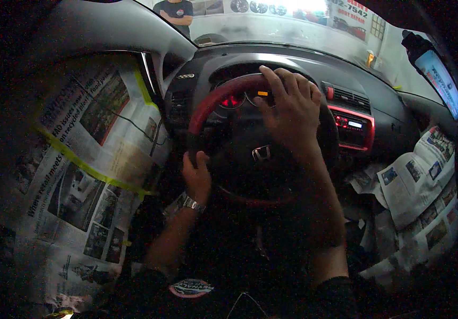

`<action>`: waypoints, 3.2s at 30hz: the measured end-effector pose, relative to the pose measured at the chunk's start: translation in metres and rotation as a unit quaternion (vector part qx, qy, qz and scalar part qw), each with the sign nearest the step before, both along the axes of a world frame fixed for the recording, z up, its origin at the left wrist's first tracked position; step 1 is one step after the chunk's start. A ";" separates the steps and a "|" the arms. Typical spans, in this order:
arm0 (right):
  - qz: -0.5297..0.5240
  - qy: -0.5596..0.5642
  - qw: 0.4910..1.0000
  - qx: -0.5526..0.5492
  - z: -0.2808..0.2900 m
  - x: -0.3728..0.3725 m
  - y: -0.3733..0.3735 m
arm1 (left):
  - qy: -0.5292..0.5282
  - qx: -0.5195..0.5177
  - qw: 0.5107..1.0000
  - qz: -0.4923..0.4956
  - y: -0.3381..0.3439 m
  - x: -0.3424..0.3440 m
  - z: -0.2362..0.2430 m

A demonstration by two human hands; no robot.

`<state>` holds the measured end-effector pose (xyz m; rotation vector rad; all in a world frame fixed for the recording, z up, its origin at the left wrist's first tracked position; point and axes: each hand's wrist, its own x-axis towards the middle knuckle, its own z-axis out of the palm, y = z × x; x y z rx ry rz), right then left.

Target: Testing the steering wheel, gear shifter, and dashboard controls inside a vehicle.

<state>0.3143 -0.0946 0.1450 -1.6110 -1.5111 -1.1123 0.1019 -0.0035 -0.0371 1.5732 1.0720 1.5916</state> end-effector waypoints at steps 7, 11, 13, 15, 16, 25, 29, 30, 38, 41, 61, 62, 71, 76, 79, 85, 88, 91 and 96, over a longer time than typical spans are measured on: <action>-0.040 0.039 0.998 0.026 -0.011 0.010 -0.017 | -0.015 0.018 0.999 -0.022 0.017 0.003 0.022; -0.065 0.074 0.995 0.034 -0.023 0.019 -0.025 | 0.039 0.070 0.997 -0.020 0.027 0.004 0.047; -0.093 0.093 0.991 0.034 -0.028 0.020 -0.027 | 0.046 0.116 0.992 -0.005 0.029 0.005 0.055; -0.091 0.092 0.991 0.042 -0.032 0.021 -0.028 | 0.071 0.120 0.990 0.004 0.030 0.005 0.058; -0.087 0.091 0.991 0.052 -0.033 0.022 -0.029 | 0.083 0.123 0.989 0.008 0.030 0.005 0.059; -0.079 0.091 0.991 0.064 -0.036 0.024 -0.033 | 0.094 0.067 0.993 -0.030 0.031 0.004 0.064; -0.095 0.150 0.983 0.037 -0.044 0.036 -0.047 | 0.088 0.107 0.990 -0.027 0.029 0.003 0.043; -0.091 0.155 0.983 0.034 -0.050 0.044 -0.053 | 0.076 0.090 0.993 -0.024 0.026 0.002 0.029; -0.049 0.433 0.899 0.038 -0.218 0.070 -0.122 | 0.110 -0.160 0.980 -0.029 -0.039 -0.013 -0.123; 0.089 0.603 0.786 -0.102 -0.303 -0.004 -0.136 | -0.043 -0.192 0.980 -0.034 -0.072 0.016 -0.124; 0.123 0.154 0.980 -0.032 0.045 0.048 -0.063 | 0.347 0.412 0.726 -0.427 -0.085 0.249 0.076; 0.186 0.255 0.948 -0.040 0.035 0.059 -0.054 | 0.367 0.401 0.691 -0.477 -0.097 0.257 0.044; 0.188 0.444 0.874 -0.063 -0.078 0.096 -0.092 | 0.354 0.486 0.568 -0.562 -0.134 0.209 -0.033; 0.164 0.342 0.924 -0.055 -0.053 0.085 -0.076 | 0.193 0.492 0.735 -0.425 -0.080 0.124 0.038; 0.214 0.332 0.917 -0.059 -0.055 0.096 -0.076 | 0.194 0.475 0.850 -0.121 -0.037 0.064 0.066; 0.013 0.455 0.889 -0.060 -0.162 0.161 -0.147 | 0.179 0.303 0.934 0.060 0.032 0.013 0.069; -0.118 0.329 0.924 -0.158 -0.257 0.173 -0.170 | 0.151 0.222 0.963 0.017 0.046 0.011 0.053; -0.127 0.336 0.888 -0.285 -0.327 0.175 -0.163 | 0.172 0.210 0.962 0.020 0.053 0.002 0.048; -0.097 0.386 0.866 -0.303 -0.349 0.163 -0.186 | 0.239 0.144 0.960 0.033 0.051 -0.001 0.057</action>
